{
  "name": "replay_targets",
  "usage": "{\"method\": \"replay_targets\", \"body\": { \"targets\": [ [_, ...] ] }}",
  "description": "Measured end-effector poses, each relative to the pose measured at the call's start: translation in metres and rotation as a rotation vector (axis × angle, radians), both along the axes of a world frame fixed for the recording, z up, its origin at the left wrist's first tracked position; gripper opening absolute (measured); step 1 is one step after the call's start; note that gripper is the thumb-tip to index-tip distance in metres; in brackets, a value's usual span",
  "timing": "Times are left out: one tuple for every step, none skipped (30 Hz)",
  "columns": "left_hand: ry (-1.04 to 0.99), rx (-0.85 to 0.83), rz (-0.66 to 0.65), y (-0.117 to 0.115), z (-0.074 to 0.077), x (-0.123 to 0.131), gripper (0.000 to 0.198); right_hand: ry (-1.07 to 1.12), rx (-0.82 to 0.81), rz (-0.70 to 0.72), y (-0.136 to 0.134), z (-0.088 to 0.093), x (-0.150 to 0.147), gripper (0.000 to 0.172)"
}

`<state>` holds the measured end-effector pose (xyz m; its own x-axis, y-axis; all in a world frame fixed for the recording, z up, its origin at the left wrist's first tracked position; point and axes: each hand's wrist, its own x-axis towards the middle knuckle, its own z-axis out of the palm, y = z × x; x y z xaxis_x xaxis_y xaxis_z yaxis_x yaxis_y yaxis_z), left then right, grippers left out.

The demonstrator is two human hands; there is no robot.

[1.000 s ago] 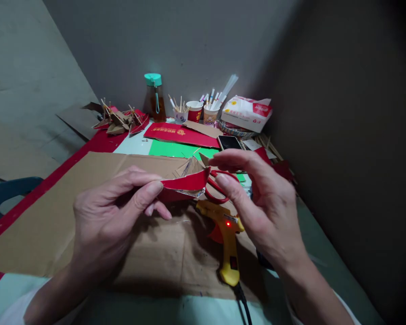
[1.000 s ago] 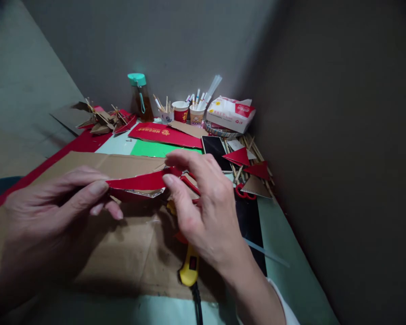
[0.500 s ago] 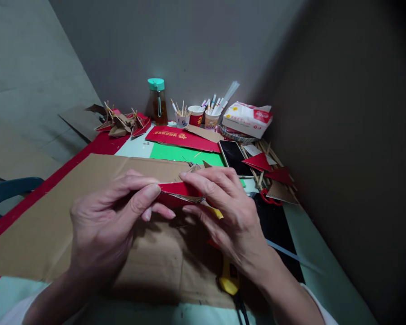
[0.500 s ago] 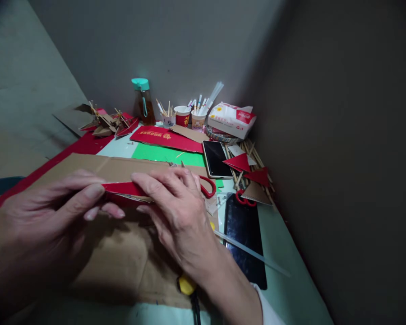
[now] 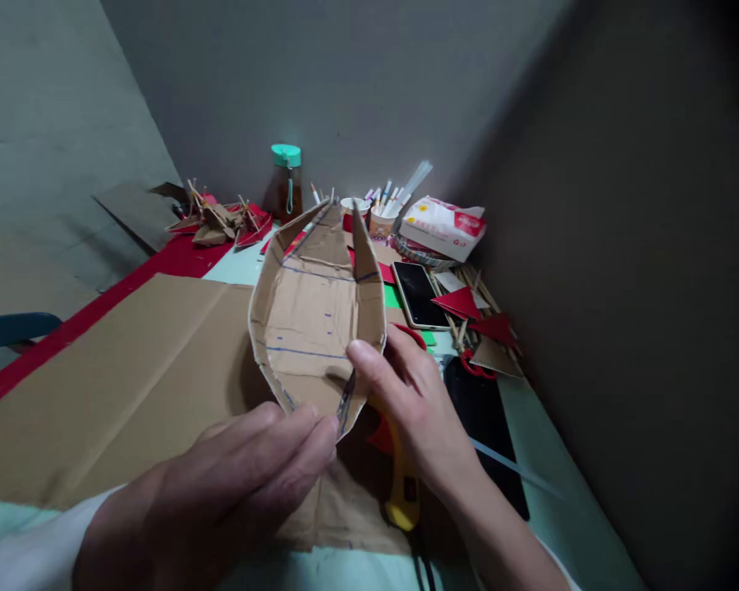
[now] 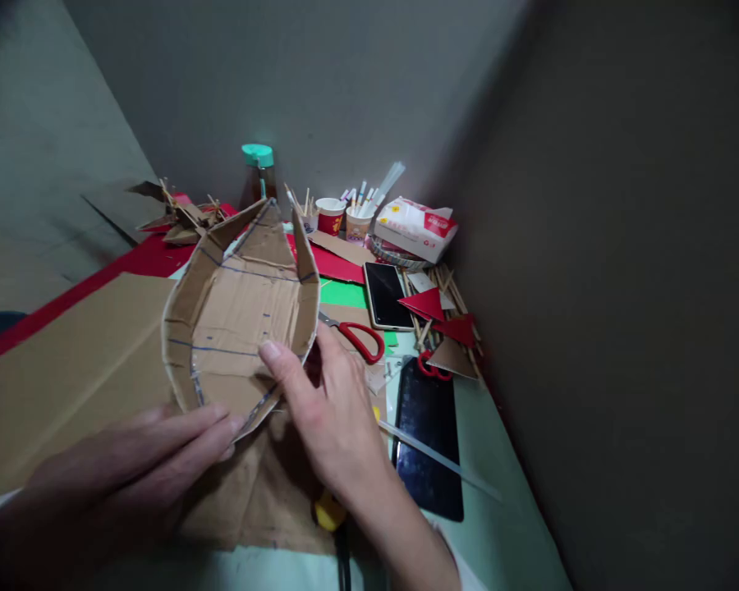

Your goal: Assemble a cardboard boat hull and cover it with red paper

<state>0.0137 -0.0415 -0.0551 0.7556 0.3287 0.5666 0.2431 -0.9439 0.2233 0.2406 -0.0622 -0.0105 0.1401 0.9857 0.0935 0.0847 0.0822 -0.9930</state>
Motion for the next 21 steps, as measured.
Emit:
{"method": "replay_targets", "body": {
  "targets": [
    [0.028, 0.057, -0.046, 0.003, 0.002, 0.004, 0.057, -0.057, 0.041, -0.037, 0.001, -0.002, 0.000, 0.036],
    [0.056, 0.113, -0.083, 0.007, 0.006, 0.009, 0.056, -0.103, 0.072, -0.090, 0.002, -0.006, 0.000, 0.033],
    [0.077, 0.161, -0.093, 0.011, 0.009, 0.014, 0.053, -0.136, 0.088, -0.148, 0.002, -0.009, 0.001, 0.030],
    [0.087, 0.197, -0.070, 0.013, 0.013, 0.018, 0.050, -0.157, 0.098, -0.205, 0.003, -0.013, 0.002, 0.027],
    [0.101, 0.230, -0.045, 0.015, 0.016, 0.023, 0.048, -0.174, 0.109, -0.256, 0.004, -0.016, 0.003, 0.025],
    [0.113, 0.266, -0.019, 0.015, 0.018, 0.027, 0.046, -0.187, 0.122, -0.303, 0.005, -0.019, 0.004, 0.024],
    [0.127, 0.301, -0.007, 0.014, 0.020, 0.031, 0.044, -0.196, 0.137, -0.345, 0.006, -0.022, 0.004, 0.024],
    [0.146, 0.335, -0.018, 0.012, 0.021, 0.035, 0.044, -0.203, 0.153, -0.378, 0.007, -0.023, 0.005, 0.025],
    [0.154, 0.359, -0.034, 0.010, 0.022, 0.038, 0.045, -0.212, 0.168, -0.410, 0.009, -0.024, 0.006, 0.025],
    [0.143, 0.364, -0.044, 0.008, 0.022, 0.040, 0.045, -0.222, 0.182, -0.440, 0.010, -0.025, 0.007, 0.026],
    [0.121, 0.357, -0.040, 0.007, 0.022, 0.043, 0.047, -0.233, 0.192, -0.466, 0.012, -0.025, 0.008, 0.027],
    [0.101, 0.344, -0.019, 0.006, 0.023, 0.045, 0.048, -0.246, 0.199, -0.488, 0.013, -0.025, 0.009, 0.027],
    [0.093, 0.333, 0.004, 0.006, 0.024, 0.048, 0.049, -0.259, 0.202, -0.509, 0.014, -0.025, 0.011, 0.026],
    [0.094, 0.329, 0.026, 0.006, 0.025, 0.050, 0.051, -0.273, 0.203, -0.530, 0.015, -0.025, 0.013, 0.026],
    [0.113, 0.328, 0.043, 0.006, 0.027, 0.053, 0.052, -0.288, 0.203, -0.547, 0.016, -0.026, 0.014, 0.024],
    [0.146, 0.333, 0.045, 0.006, 0.028, 0.055, 0.054, -0.302, 0.204, -0.558, 0.017, -0.027, 0.016, 0.023],
    [0.179, 0.338, 0.041, 0.006, 0.030, 0.057, 0.056, -0.316, 0.206, -0.564, 0.017, -0.027, 0.017, 0.022],
    [0.201, 0.337, 0.038, 0.006, 0.032, 0.059, 0.057, -0.328, 0.208, -0.567, 0.018, -0.028, 0.018, 0.021],
    [0.216, 0.326, 0.038, 0.005, 0.034, 0.060, 0.059, -0.337, 0.211, -0.569, 0.019, -0.029, 0.019, 0.021],
    [0.215, 0.302, 0.041, 0.004, 0.036, 0.060, 0.061, -0.343, 0.214, -0.573, 0.019, -0.030, 0.019, 0.021],
    [0.194, 0.262, 0.048, 0.003, 0.038, 0.059, 0.064, -0.345, 0.216, -0.580, 0.019, -0.030, 0.020, 0.022]
  ]
}}
